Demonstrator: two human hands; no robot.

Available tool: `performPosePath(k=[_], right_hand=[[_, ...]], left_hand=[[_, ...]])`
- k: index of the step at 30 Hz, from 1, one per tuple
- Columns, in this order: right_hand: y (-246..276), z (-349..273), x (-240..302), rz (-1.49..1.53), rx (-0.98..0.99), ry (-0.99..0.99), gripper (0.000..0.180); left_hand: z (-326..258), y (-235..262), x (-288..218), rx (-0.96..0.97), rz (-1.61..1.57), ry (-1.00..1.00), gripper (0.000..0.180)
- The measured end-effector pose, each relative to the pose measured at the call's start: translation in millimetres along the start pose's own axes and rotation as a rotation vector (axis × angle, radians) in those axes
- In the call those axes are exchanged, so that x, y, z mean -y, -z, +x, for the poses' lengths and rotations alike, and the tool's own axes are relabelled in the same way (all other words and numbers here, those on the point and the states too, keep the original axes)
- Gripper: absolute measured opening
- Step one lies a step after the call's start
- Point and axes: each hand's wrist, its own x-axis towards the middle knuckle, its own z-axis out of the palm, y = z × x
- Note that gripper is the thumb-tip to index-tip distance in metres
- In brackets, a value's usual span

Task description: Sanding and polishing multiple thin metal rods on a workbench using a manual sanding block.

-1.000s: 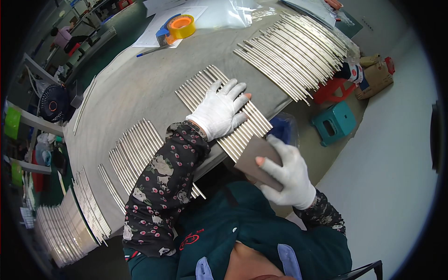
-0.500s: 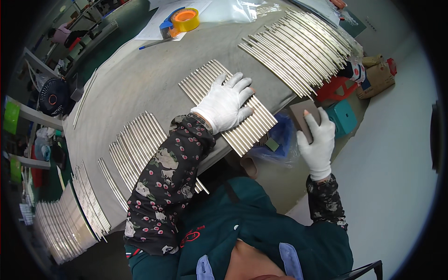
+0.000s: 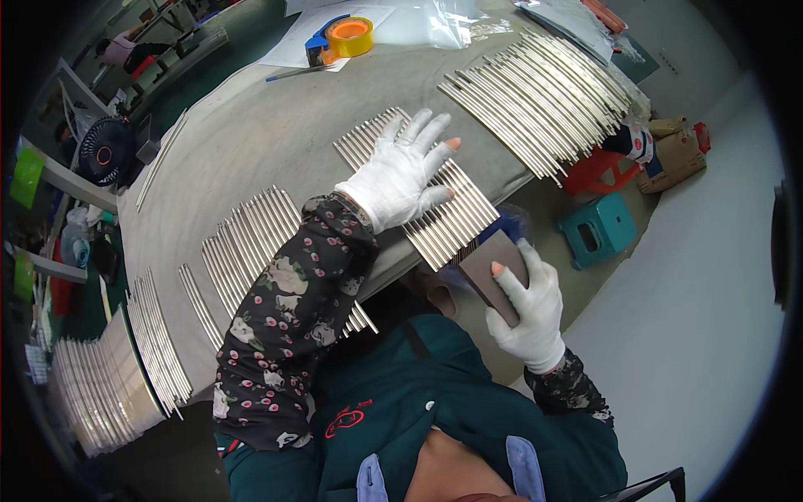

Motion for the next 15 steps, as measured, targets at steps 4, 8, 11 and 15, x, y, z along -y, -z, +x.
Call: performPosePath(k=[4,8,11,15], right_hand=[[-3,-15,2,0.070,-0.007,-0.065,0.060],[-3,-12,-2,0.053,-0.028,-0.038,0.059],[6,-7,2,0.049,-0.009,0.006,0.060],[7,-10,23,0.146,0.104,0.082,0.064]], left_hand=[[-42,62,12,0.039,-0.064,-0.002,0.061],[-135,98,28,0.184,-0.037,0.145,0.066],[-181,93,29,0.224,-0.091,0.183,0.065],[-176,79,24,0.318,0.049,0.183,0.062]])
